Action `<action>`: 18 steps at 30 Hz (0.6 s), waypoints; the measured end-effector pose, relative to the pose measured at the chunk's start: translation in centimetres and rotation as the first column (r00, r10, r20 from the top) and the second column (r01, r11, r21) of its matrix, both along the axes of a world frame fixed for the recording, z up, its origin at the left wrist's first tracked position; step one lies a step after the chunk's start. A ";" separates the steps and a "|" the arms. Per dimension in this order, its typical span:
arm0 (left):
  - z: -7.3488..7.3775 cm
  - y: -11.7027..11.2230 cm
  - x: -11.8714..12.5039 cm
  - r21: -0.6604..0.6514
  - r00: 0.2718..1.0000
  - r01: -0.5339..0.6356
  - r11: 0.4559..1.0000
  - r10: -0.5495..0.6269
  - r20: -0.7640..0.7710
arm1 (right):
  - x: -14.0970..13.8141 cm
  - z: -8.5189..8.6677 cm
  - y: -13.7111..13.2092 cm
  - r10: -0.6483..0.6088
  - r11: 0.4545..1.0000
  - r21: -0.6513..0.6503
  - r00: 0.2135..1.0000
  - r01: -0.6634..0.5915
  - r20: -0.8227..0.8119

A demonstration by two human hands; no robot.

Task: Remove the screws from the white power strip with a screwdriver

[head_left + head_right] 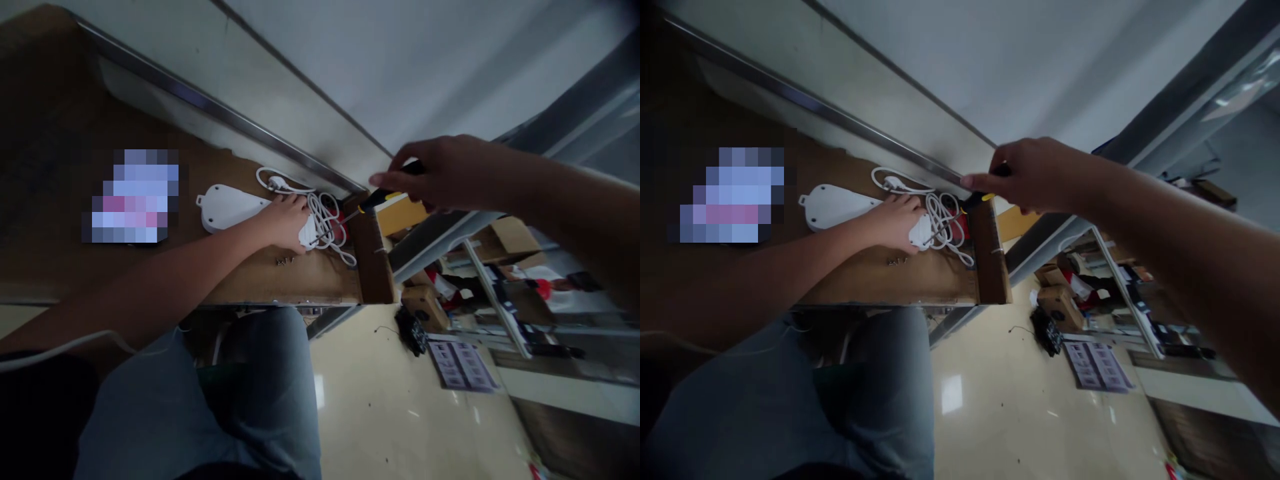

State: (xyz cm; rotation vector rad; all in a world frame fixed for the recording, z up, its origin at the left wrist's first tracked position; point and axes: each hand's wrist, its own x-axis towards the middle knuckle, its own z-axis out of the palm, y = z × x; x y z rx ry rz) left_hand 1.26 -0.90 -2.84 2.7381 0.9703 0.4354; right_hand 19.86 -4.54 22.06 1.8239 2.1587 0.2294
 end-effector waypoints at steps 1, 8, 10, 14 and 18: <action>0.0 0.0 0.0 -0.005 1.000 0.000 1.000 0.000 0.005 | -0.6 0.2 -0.6 0.016 1.000 -0.016 0.999 -0.015 0.038; 0.3 0.0 -0.2 -0.043 1.000 0.017 0.999 -0.016 0.019 | 0.9 0.8 -2.9 0.195 0.973 -0.106 0.976 -0.204 -0.095; 0.3 -0.1 -0.2 -0.038 0.999 0.020 0.999 -0.019 0.027 | 1.3 0.9 -2.9 0.171 0.981 -0.078 0.983 -0.175 -0.061; 0.3 -0.1 -0.2 -0.015 0.999 0.019 1.000 -0.018 0.031 | 0.1 0.9 -3.0 0.126 0.987 -0.096 0.992 -0.125 0.000; 0.3 -0.2 -0.2 -0.016 1.000 0.016 1.000 -0.016 0.027 | -2.2 0.6 -3.6 -0.018 0.998 -0.057 0.994 0.024 0.112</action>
